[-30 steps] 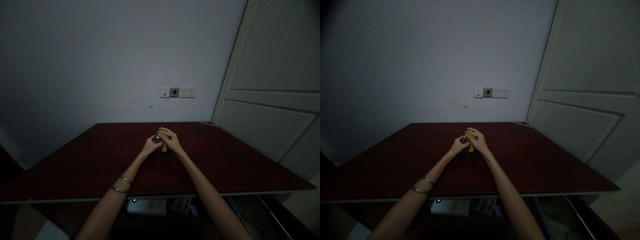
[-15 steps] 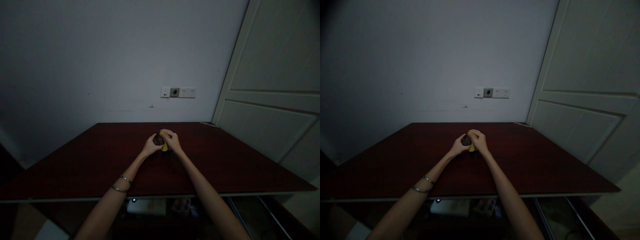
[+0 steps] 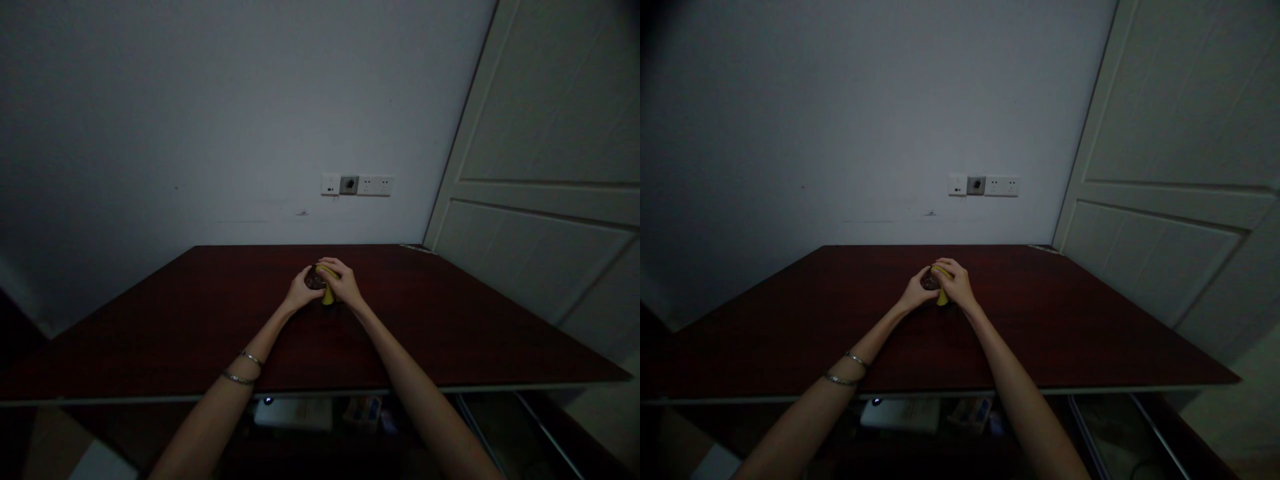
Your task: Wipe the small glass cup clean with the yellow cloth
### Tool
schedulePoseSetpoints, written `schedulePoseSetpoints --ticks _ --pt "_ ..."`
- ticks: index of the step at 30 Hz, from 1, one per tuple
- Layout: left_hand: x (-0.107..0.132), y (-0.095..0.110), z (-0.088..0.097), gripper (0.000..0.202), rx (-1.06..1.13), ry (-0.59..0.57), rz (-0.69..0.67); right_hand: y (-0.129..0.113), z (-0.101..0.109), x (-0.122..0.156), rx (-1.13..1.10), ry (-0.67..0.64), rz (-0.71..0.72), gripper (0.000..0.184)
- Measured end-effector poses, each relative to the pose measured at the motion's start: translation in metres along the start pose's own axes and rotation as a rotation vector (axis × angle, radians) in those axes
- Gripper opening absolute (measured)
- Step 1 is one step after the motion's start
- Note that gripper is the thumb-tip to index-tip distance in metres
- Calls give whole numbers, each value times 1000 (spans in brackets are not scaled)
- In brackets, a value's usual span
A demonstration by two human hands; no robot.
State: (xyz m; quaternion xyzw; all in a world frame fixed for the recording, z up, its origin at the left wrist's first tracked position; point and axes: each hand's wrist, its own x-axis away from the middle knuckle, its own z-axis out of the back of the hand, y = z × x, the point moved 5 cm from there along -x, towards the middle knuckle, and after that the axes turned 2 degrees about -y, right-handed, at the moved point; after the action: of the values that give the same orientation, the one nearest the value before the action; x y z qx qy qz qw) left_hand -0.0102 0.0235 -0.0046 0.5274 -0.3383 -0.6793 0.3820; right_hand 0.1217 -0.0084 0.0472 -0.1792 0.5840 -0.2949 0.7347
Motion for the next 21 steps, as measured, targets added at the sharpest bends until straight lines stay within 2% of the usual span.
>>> schedulePoseSetpoints --ticks 4,6,9,15,18,21 --pt "2 2 -3 80 49 -16 8 21 7 -5 -126 36 -179 24" --pt "3 6 -5 78 101 -41 20 26 9 -5 -165 32 -225 26" --pt "4 13 -9 68 164 -85 37 21 10 -5 -189 32 -189 27" --pt "6 15 -4 52 281 -45 127 -7 6 -4 -195 29 -6 22" --pt "6 15 -3 51 289 -61 115 -11 7 -4 -192 49 -11 22" --pt "6 16 -4 53 272 -97 97 -2 10 -4 -217 96 -105 24"
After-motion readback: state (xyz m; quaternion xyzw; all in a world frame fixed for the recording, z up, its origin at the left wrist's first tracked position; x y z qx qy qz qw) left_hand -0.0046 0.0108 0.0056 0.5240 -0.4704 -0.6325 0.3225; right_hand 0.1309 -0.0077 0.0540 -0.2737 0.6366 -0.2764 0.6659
